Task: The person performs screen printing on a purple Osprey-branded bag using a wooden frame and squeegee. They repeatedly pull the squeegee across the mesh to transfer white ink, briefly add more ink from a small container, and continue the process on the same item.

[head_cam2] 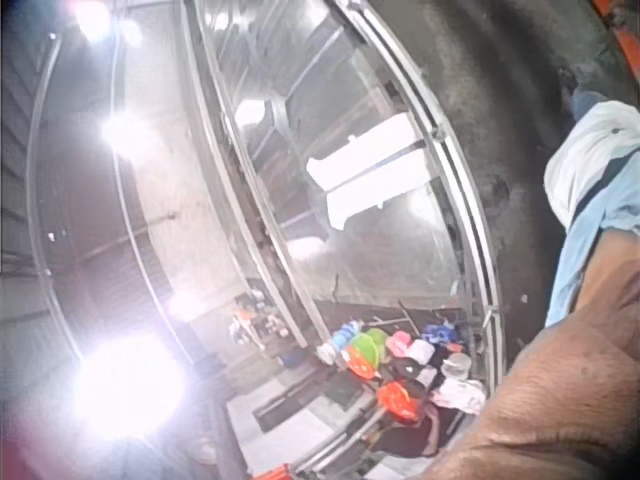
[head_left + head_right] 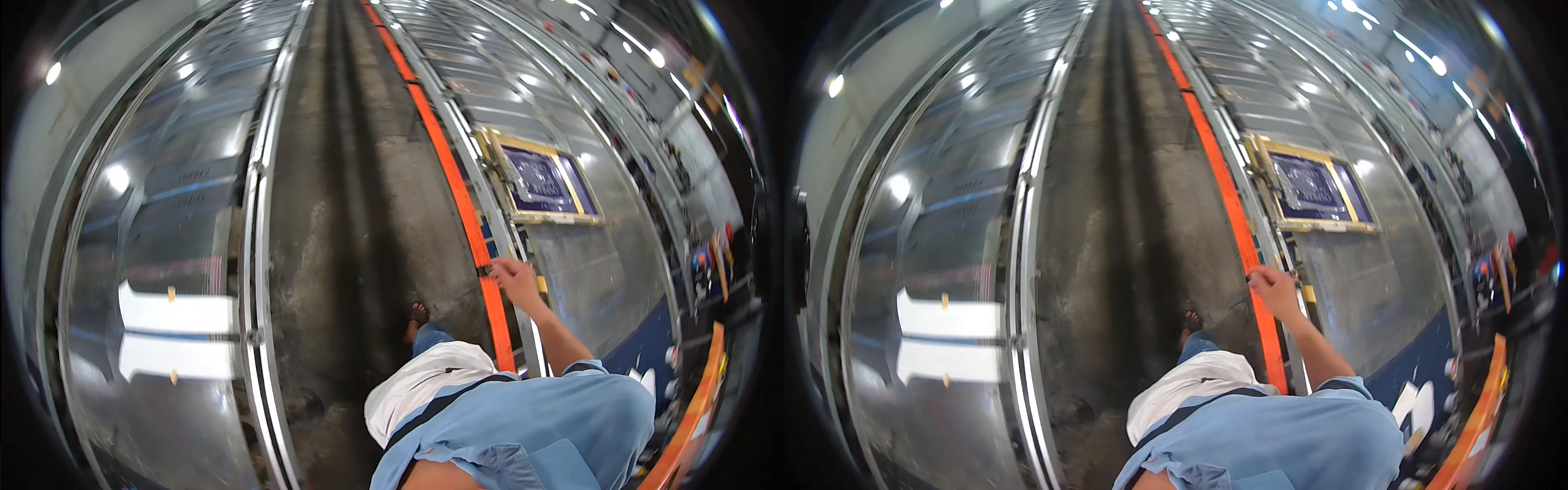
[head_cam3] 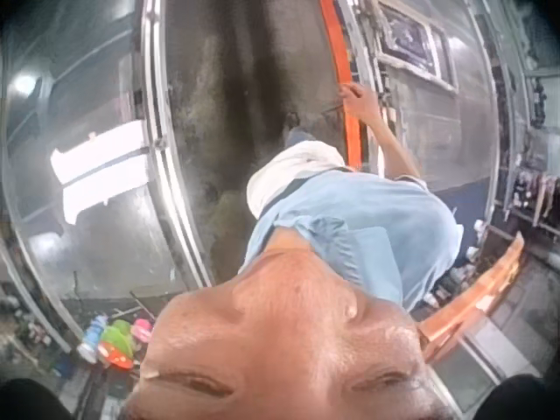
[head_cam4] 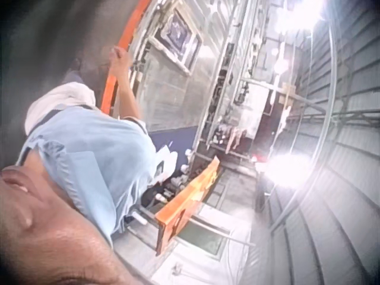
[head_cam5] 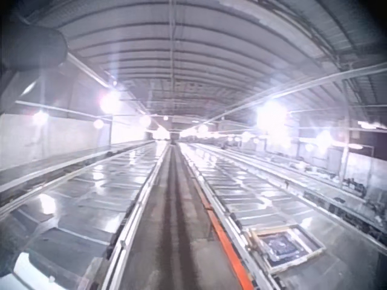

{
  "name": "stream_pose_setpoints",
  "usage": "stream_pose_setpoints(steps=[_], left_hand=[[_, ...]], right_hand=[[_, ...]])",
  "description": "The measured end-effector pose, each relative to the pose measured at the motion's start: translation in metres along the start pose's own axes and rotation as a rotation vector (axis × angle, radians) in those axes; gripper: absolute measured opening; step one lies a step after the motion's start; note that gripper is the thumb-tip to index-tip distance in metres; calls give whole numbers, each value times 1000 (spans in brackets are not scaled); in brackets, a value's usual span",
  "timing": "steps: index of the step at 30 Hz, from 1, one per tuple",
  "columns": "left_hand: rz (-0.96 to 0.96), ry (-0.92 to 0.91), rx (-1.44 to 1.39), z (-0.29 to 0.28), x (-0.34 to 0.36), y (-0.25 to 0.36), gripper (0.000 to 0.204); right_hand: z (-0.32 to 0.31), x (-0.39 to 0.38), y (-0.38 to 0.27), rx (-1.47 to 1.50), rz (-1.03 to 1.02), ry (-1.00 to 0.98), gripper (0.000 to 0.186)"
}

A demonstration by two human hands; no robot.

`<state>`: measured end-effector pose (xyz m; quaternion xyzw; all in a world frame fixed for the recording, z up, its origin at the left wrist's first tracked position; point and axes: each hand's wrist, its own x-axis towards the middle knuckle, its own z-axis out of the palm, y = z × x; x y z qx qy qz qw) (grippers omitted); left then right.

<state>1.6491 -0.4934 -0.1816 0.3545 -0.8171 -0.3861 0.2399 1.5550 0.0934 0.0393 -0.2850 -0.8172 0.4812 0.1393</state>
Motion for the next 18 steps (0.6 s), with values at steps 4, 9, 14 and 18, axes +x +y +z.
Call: stream_pose_setpoints(steps=[4, 9, 14, 18], left_hand=[[-350, -642, -45, 55, -62, 4, 40], [-216, -1002, -35, 163, -12, 88, 24], [598, -1047, -284, 379, 15, 373, 21], [1439, -1155, -302, 475, -98, 616, 46]], right_hand=[[-56, 30, 40, 248, 55, 457, 34], [-132, 114, 114, 351, 350, 848, 47], [-178, 192, 202, 741, 480, 968, 41], [-182, 227, 238, 791, 459, 1094, 27]])
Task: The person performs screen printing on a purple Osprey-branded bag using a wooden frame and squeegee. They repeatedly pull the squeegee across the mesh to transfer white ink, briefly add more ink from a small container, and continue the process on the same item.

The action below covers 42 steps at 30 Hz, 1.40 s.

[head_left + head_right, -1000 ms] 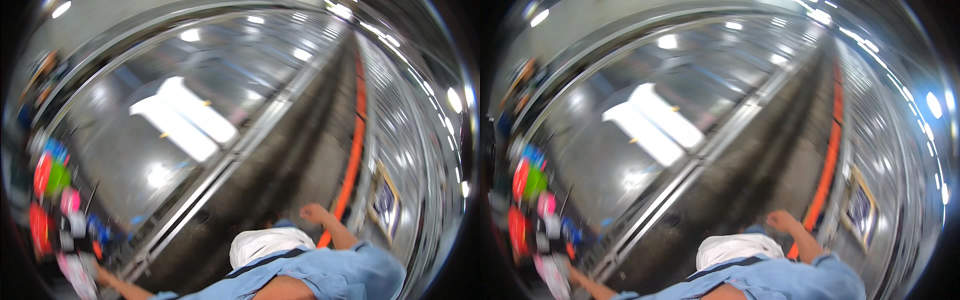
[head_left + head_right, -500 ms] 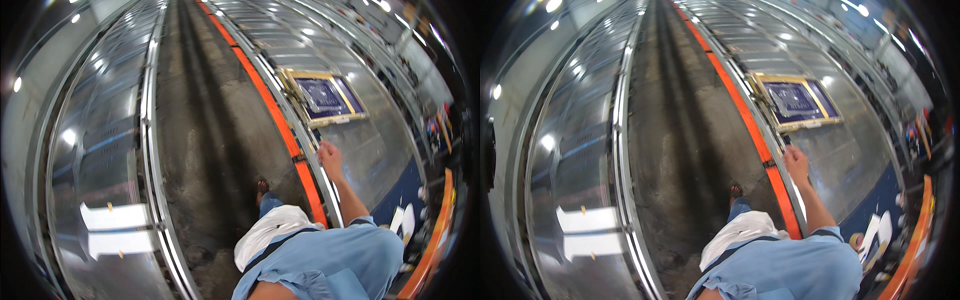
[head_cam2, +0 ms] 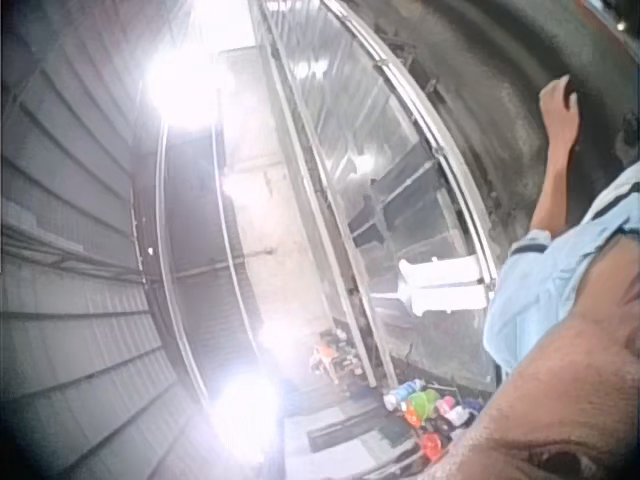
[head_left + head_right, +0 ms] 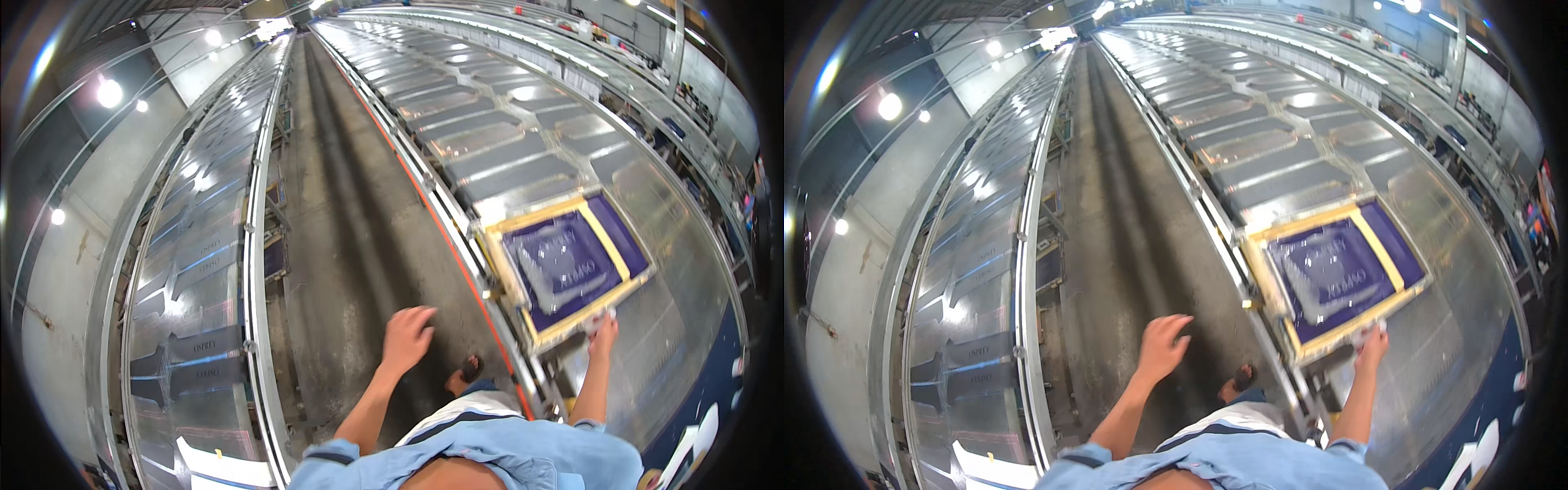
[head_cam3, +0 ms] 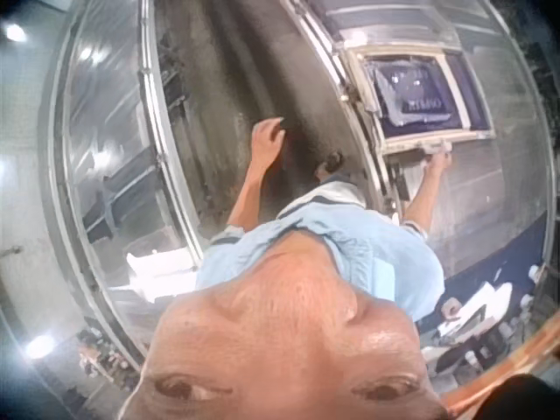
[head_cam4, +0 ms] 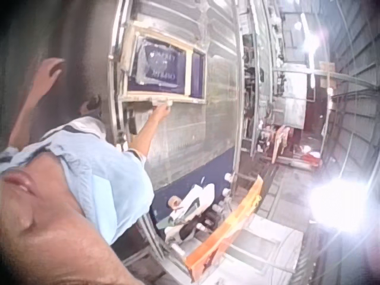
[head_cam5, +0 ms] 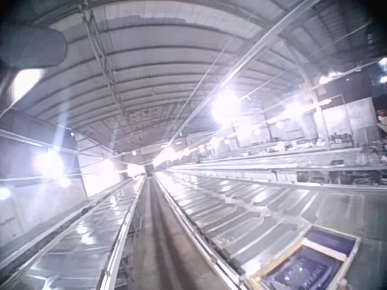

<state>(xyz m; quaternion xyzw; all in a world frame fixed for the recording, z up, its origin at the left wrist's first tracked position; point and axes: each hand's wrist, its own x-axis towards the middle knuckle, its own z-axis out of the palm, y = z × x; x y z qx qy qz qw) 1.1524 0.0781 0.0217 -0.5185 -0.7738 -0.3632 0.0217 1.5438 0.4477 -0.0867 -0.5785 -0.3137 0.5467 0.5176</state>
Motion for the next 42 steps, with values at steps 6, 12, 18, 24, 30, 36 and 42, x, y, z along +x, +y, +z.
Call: stream_pose_setpoints(steps=[6, 12, 18, 24, 30, 36, 42], left_hand=[[716, -214, 502, 73, 203, 63, 86], [913, -712, 450, 134, 282, 37, 19], [968, -629, 250, 146, 320, 23, 19], [1010, -654, 19, 152, 366, -5, 17], [980, -630, -53, 154, 457, -71, 12], [1007, -721, 81, 144, 555, -152, 25], [1137, -863, 129, 145, 603, -189, 37]], right_hand=[[17, 31, 8, 114, 52, 230, 25], [20, 28, -2, 196, 133, 266, 24], [61, 15, -35, 112, 3, 314, 22], [110, 22, -71, -24, -55, 384, 23], [222, 58, -75, -189, -214, 357, 29], [357, 65, -34, -268, -298, 488, 30], [408, 71, -20, -320, -266, 560, 32]])
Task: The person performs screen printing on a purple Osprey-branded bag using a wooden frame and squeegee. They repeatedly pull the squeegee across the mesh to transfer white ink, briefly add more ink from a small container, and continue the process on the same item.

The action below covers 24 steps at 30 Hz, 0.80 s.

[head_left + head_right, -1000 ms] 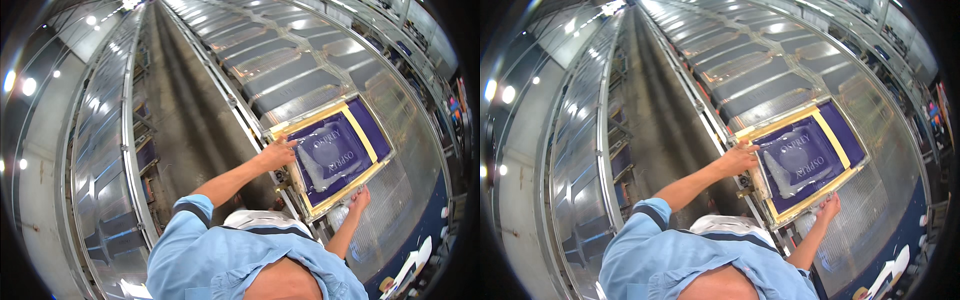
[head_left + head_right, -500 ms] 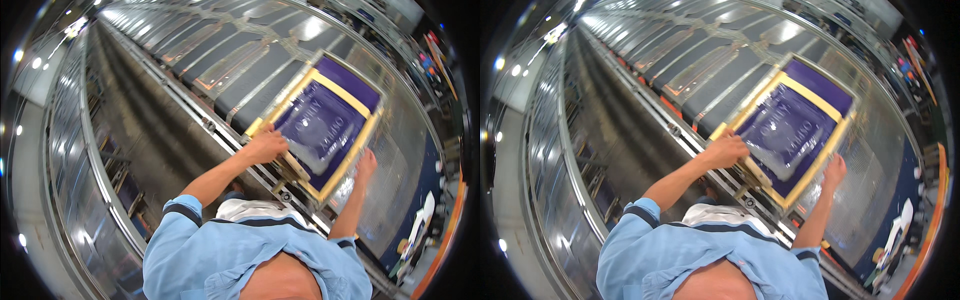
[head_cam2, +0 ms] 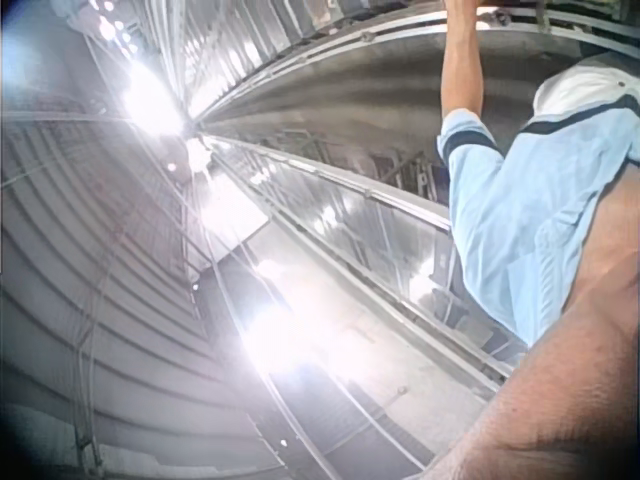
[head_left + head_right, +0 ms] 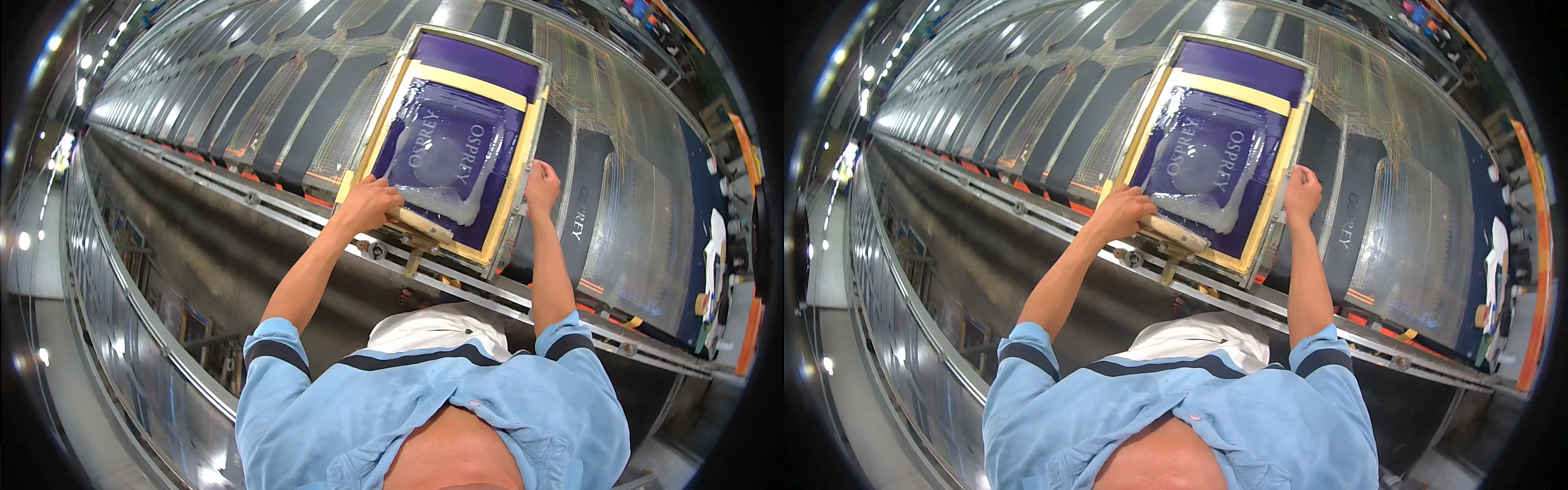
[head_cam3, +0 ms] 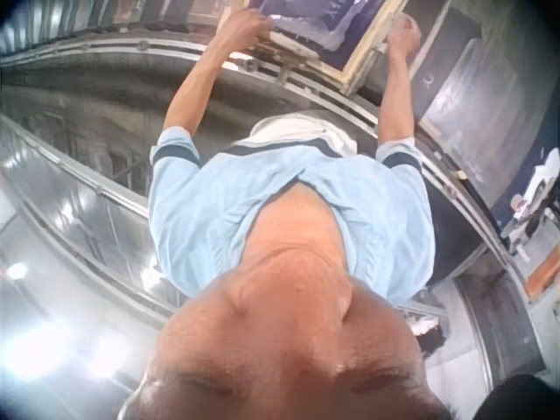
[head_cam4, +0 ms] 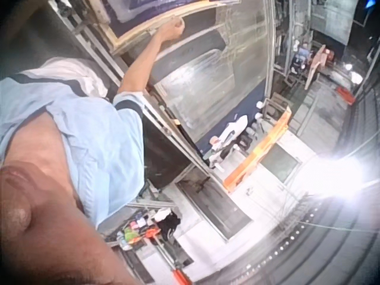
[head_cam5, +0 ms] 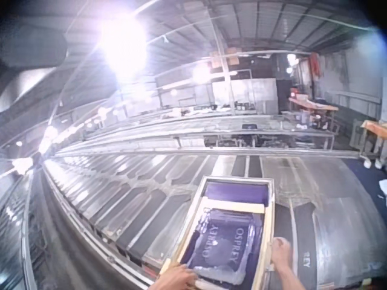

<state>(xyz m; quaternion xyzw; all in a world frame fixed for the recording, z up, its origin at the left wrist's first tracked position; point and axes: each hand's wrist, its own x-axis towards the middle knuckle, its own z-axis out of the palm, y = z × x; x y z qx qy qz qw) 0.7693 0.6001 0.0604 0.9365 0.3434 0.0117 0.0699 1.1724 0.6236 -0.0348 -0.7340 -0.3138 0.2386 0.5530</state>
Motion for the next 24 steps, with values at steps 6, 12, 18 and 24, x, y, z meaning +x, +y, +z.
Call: stream_pose_setpoints(steps=[6, 12, 18, 24], left_hand=[[63, 86, 51, -19, -5, -19, 15], [-463, 117, -114, -37, 11, -29, 28], [-837, 213, -138, -21, 20, -32, 29], [-887, 225, -10, 8, 30, -11, 27]], right_hand=[[25, -8, 0, -112, -34, 56, 31], [26, -17, -14, -124, 71, 3, 33], [30, -20, -19, -202, 139, 19, 31], [32, -17, -17, -255, 72, 56, 34]])
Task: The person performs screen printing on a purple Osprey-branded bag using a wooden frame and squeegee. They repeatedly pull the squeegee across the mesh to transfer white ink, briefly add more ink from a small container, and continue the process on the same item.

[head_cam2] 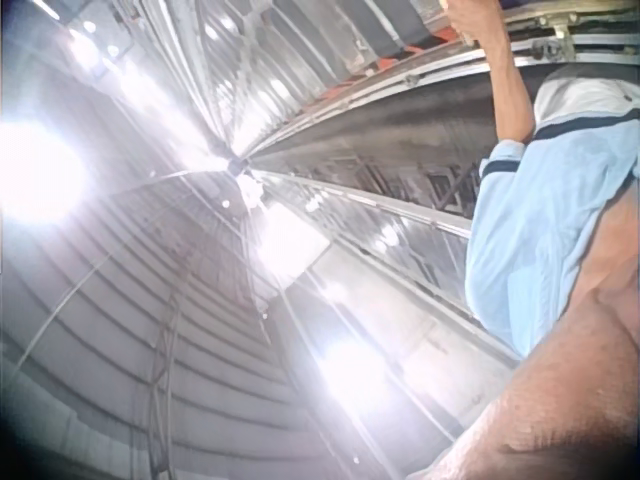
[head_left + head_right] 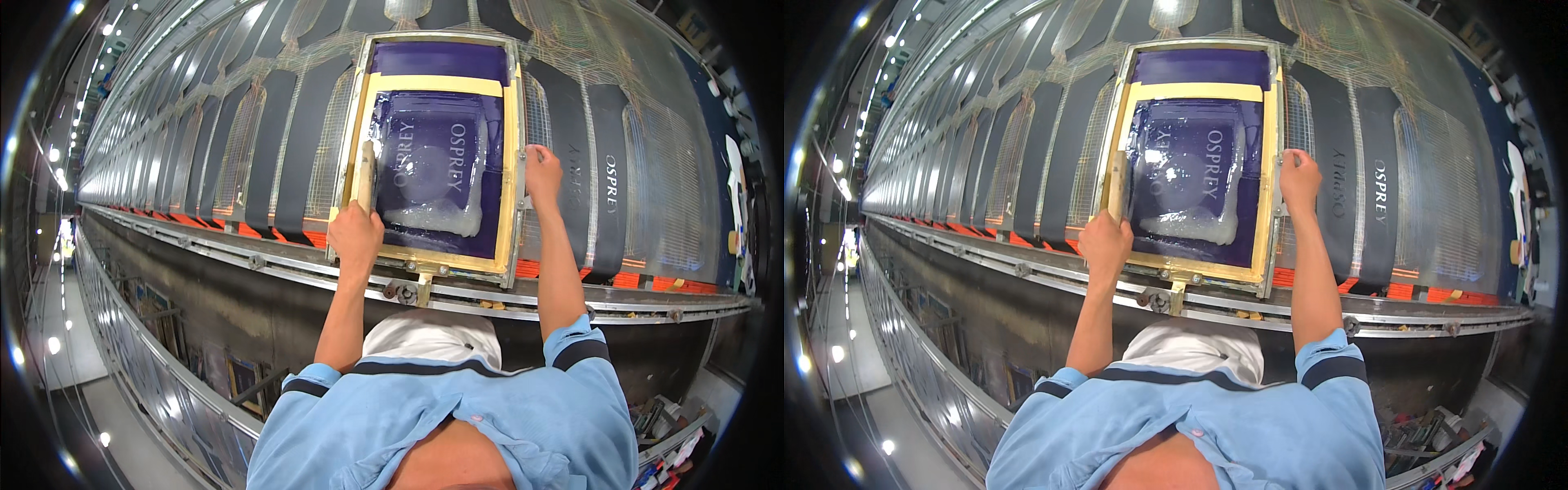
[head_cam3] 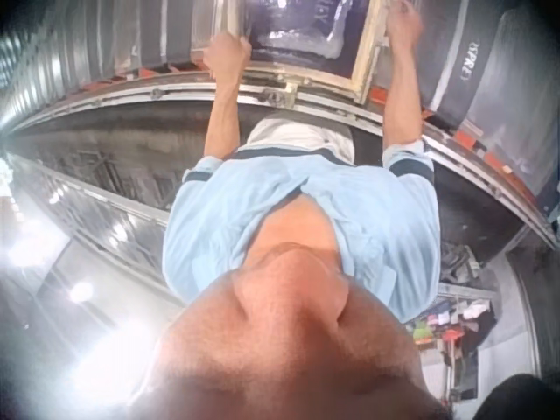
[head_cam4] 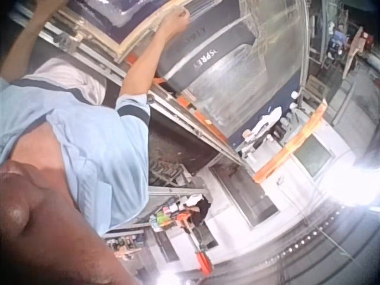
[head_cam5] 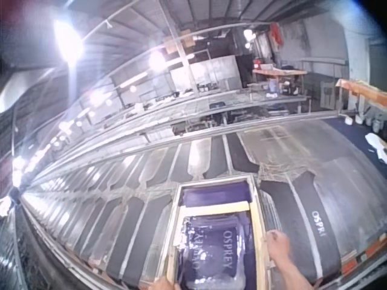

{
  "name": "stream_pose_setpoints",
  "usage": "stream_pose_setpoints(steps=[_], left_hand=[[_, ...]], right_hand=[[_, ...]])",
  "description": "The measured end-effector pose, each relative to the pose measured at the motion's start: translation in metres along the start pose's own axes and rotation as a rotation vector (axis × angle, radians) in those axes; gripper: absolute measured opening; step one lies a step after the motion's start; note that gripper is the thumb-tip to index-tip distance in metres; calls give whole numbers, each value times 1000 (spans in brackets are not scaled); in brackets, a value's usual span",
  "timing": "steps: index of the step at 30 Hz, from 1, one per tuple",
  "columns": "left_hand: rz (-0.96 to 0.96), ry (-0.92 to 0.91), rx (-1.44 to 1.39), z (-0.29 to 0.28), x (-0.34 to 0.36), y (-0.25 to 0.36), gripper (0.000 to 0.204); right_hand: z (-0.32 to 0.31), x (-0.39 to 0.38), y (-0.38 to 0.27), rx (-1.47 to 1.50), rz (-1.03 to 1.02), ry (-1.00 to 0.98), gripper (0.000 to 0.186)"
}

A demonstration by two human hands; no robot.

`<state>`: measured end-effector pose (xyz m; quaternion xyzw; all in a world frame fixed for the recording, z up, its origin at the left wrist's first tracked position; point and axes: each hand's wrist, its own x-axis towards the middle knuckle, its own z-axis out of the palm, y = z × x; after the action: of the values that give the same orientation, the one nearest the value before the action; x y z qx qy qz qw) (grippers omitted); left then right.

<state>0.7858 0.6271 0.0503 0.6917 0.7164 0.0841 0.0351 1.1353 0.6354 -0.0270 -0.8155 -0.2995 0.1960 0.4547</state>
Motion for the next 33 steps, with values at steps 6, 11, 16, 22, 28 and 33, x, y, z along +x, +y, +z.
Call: stream_pose_setpoints(steps=[6, 11, 16, 22, 28, 33], left_hand=[[279, -85, -324, -3, -9, 16, 30], [793, -45, -287, -13, 43, 6, 24], [1014, -126, -242, -2, 122, 18, 25], [1082, -114, -281, 20, 233, 67, 27], [996, -218, -228, 32, 300, 101, 34], [985, -165, -275, 45, 301, 97, 35]], right_hand=[[-7, -3, -10, -24, -84, 21, 34], [-4, -3, -5, -34, -156, 69, 32], [-4, 2, -9, -206, -141, -28, 29], [14, 50, -98, -11, -626, -304, 50], [79, 109, -165, -661, -782, -601, 48], [98, 116, -153, -603, -714, -621, 27]])
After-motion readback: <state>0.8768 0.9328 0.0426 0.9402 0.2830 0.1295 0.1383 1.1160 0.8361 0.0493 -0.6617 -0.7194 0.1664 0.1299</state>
